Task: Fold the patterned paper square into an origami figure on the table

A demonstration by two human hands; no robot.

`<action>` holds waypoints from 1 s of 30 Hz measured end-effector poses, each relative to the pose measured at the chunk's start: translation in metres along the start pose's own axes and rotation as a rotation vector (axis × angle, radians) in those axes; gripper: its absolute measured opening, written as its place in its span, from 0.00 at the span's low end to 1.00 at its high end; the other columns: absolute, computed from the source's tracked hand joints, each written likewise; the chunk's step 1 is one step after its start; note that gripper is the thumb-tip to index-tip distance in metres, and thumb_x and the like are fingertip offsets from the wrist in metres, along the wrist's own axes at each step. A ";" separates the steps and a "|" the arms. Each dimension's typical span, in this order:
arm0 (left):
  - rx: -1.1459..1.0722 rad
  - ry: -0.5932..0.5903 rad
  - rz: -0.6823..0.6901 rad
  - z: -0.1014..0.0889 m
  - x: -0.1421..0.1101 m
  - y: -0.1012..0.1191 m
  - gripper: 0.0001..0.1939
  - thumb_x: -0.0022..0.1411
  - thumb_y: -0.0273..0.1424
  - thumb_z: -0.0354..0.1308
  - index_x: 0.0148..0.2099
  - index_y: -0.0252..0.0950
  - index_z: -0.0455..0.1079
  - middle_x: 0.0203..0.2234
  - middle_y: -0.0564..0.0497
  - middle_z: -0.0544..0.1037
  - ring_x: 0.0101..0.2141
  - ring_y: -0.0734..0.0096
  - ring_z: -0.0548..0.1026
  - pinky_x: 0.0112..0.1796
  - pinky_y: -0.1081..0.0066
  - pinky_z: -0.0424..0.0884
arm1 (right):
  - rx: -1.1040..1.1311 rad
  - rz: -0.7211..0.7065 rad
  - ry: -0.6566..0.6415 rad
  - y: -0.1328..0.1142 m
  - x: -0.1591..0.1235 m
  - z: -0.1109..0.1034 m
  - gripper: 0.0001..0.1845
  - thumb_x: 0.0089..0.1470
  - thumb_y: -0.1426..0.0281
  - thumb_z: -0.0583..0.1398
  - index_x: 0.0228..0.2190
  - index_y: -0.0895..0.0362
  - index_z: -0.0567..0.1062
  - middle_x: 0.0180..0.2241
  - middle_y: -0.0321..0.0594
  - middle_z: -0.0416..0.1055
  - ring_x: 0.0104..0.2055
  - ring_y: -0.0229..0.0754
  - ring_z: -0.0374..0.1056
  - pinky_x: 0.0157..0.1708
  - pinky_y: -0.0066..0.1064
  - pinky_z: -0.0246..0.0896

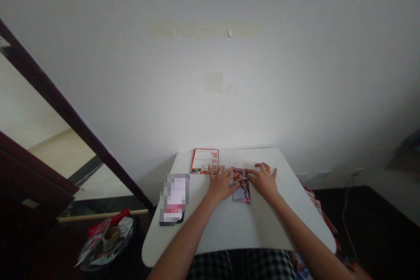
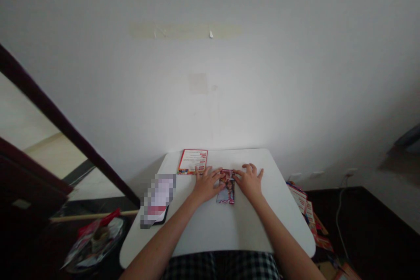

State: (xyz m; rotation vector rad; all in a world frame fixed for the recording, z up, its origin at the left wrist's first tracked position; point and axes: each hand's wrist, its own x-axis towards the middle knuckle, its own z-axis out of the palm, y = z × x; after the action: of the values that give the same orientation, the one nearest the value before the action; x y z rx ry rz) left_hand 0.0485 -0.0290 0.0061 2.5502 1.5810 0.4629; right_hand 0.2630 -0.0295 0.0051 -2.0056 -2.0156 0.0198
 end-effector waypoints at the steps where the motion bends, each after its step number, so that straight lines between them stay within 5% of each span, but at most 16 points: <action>1: 0.007 -0.006 -0.003 0.000 0.000 -0.001 0.24 0.65 0.55 0.44 0.59 0.60 0.66 0.64 0.60 0.64 0.65 0.47 0.53 0.56 0.26 0.21 | -0.008 -0.003 -0.007 0.001 0.000 0.000 0.16 0.60 0.55 0.57 0.50 0.33 0.74 0.57 0.40 0.62 0.65 0.56 0.46 0.59 0.72 0.34; 15: 0.005 0.053 0.031 0.004 0.000 -0.008 0.19 0.69 0.49 0.43 0.59 0.65 0.64 0.63 0.64 0.66 0.64 0.52 0.56 0.58 0.26 0.28 | -0.087 -0.075 -0.008 0.003 -0.010 0.003 0.24 0.61 0.53 0.56 0.58 0.31 0.63 0.63 0.40 0.57 0.65 0.56 0.48 0.59 0.73 0.34; 19: 0.003 0.136 0.051 0.004 -0.005 -0.007 0.19 0.69 0.45 0.47 0.60 0.62 0.64 0.65 0.62 0.62 0.66 0.52 0.52 0.60 0.28 0.29 | -0.062 -0.219 0.012 0.005 -0.010 0.008 0.22 0.63 0.59 0.54 0.57 0.30 0.64 0.66 0.33 0.54 0.67 0.55 0.45 0.60 0.72 0.34; 23: -0.052 0.198 0.019 0.002 -0.007 -0.005 0.20 0.67 0.40 0.53 0.60 0.56 0.65 0.65 0.57 0.63 0.65 0.53 0.55 0.62 0.32 0.35 | -0.002 -0.335 -0.027 0.004 -0.010 0.011 0.21 0.65 0.65 0.50 0.56 0.35 0.67 0.62 0.34 0.62 0.68 0.51 0.47 0.62 0.70 0.32; 30: -0.206 0.225 -0.051 -0.002 -0.023 -0.001 0.15 0.67 0.40 0.53 0.51 0.48 0.75 0.52 0.52 0.75 0.58 0.60 0.63 0.62 0.47 0.52 | -0.057 -0.250 0.055 -0.006 -0.025 0.001 0.17 0.64 0.62 0.52 0.51 0.44 0.73 0.52 0.42 0.71 0.64 0.52 0.55 0.63 0.67 0.30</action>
State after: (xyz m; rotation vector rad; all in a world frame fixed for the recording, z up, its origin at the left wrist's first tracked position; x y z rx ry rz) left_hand 0.0374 -0.0491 0.0028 2.3666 1.5676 0.8847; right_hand 0.2569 -0.0543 0.0003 -1.7503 -2.2383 -0.1461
